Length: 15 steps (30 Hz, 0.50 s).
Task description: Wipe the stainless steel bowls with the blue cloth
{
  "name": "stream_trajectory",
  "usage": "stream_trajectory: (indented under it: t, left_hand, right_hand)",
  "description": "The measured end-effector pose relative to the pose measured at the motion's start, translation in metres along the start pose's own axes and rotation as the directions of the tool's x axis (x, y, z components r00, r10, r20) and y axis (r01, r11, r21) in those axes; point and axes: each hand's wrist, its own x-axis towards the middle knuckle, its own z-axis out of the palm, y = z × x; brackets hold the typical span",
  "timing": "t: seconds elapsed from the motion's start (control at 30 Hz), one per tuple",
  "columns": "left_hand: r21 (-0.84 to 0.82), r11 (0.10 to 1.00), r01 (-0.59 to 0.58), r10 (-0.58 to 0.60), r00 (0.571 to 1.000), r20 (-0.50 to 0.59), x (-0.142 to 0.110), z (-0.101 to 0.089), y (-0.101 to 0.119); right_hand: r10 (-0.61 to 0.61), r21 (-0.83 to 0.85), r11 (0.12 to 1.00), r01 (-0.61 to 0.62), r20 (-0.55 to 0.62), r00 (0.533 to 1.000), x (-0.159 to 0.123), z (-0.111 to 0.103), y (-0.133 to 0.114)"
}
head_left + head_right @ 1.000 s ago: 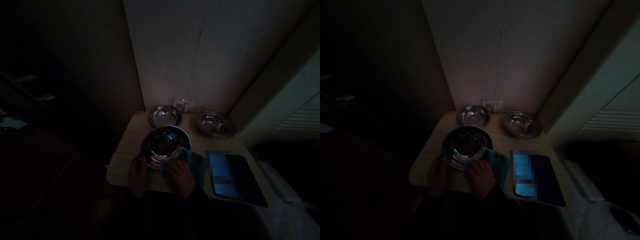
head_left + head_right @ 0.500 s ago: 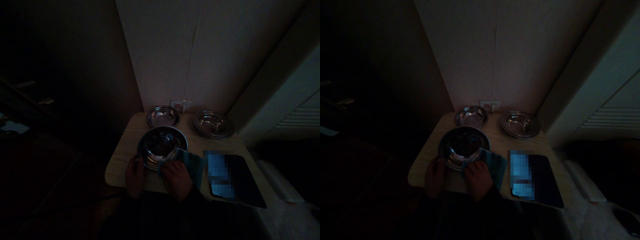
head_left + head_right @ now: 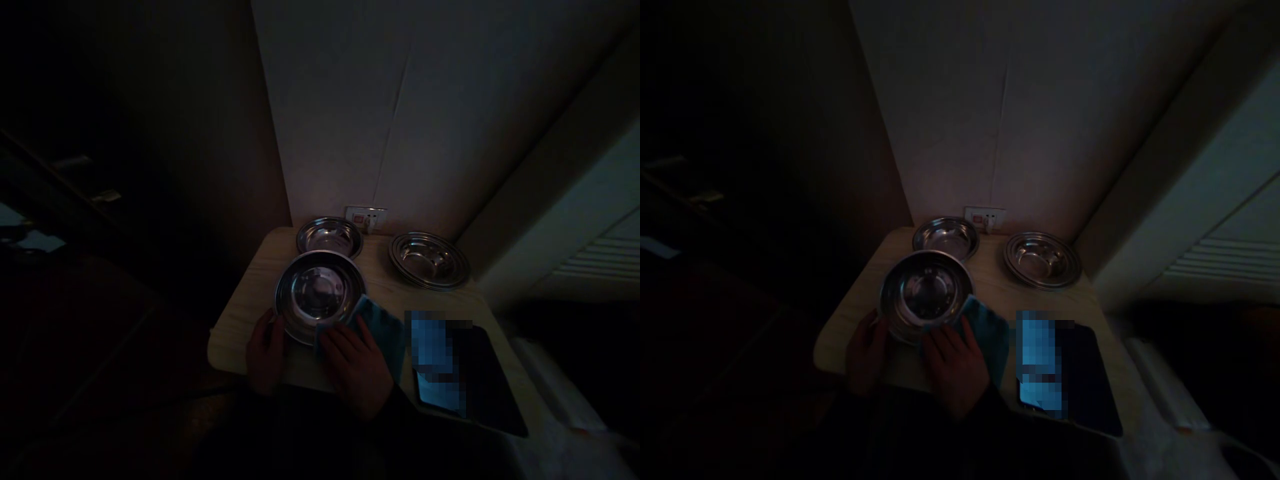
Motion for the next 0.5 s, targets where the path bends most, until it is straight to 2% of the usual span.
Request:
stream_trajectory:
  t: [0.17,0.5]
  left_hand:
    - [-0.028,0.998,0.049,-0.047,0.997,0.055,-0.0005,-0.0010,0.0029]
    - [-0.073,0.997,0.040,-0.037,0.999,0.037,0.0021,-0.0004,-0.0006]
  right_hand:
    - [-0.011,0.009,1.000,0.011,0.030,1.000,-0.0034,-0.0127,-0.0031]
    - [-0.031,-0.052,0.998,0.034,0.072,0.997,-0.0078,-0.0136,0.0017]
